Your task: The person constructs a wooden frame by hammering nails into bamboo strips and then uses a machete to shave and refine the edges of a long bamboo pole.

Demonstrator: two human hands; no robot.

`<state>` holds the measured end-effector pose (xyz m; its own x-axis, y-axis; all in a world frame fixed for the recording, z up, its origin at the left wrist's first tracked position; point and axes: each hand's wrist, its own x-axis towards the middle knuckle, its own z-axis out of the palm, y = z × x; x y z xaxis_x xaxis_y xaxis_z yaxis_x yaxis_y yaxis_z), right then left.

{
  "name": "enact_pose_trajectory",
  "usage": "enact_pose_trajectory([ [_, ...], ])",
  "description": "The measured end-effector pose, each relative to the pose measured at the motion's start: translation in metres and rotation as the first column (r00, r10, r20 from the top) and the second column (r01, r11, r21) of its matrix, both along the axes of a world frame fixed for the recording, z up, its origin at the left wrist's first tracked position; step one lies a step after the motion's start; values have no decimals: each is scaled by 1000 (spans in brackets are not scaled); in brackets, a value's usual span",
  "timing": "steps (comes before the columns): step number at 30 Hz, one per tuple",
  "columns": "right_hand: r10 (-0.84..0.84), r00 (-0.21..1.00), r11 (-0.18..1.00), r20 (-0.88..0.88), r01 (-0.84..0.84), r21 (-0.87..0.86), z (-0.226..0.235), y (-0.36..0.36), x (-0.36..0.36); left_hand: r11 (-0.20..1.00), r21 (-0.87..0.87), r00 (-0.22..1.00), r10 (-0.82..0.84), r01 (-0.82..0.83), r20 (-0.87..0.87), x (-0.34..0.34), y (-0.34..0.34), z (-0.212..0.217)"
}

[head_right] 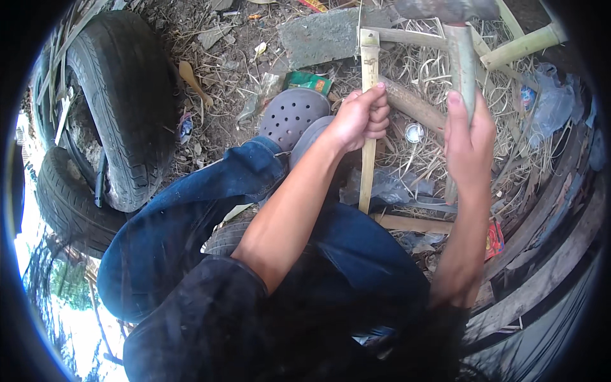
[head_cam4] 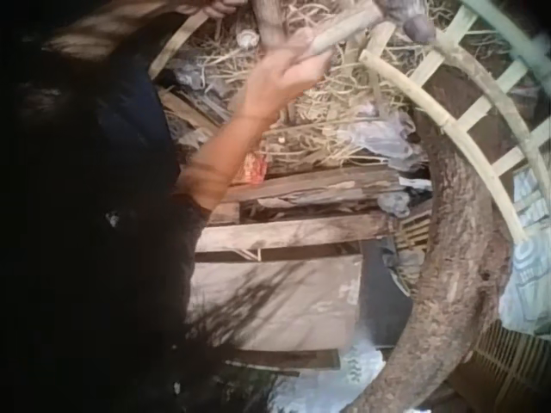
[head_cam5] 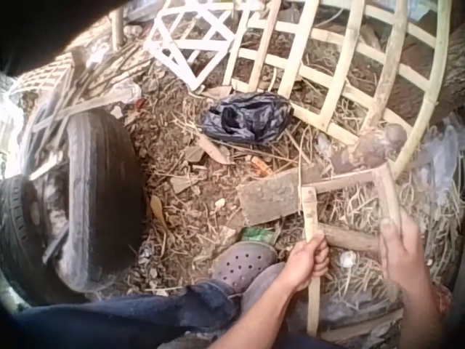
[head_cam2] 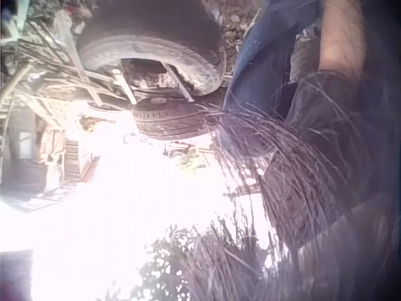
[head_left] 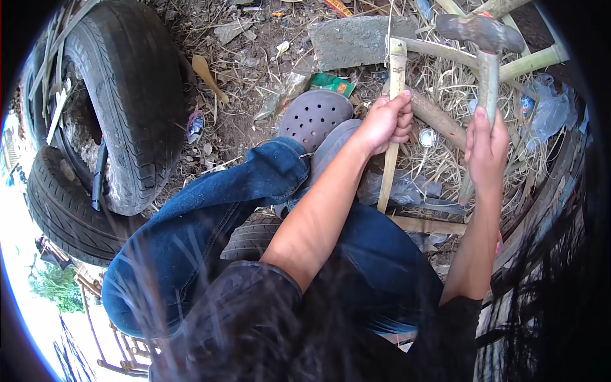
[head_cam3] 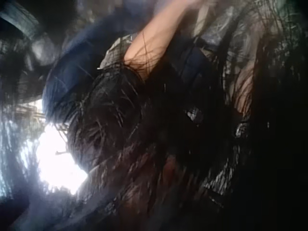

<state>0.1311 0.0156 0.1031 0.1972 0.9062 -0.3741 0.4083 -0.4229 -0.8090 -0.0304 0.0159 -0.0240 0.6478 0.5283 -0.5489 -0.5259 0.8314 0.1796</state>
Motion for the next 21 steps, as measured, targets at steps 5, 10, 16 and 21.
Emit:
enact_pose_trajectory([
  [5, -165, 986, 986, 15, 165, -6, 33, -31, 14, 1000, 2, 1000, 17, -17, -21, 0, -3, 9],
  [10, -244, 965, 956, 97, 256, -144, 70, -103, 19, 1000, 3, 1000, 22, -22, -17, -2, -16, 11],
  [16, -343, 939, 926, 13, 340, -163, 76, -149, 18, 1000, -17, 991, 22, -20, 130, 0, -12, 7],
  [21, -272, 959, 937, 81, 284, -205, 19, -136, 18, 996, 84, 968, -14, 36, -250, 4, -7, 20],
])
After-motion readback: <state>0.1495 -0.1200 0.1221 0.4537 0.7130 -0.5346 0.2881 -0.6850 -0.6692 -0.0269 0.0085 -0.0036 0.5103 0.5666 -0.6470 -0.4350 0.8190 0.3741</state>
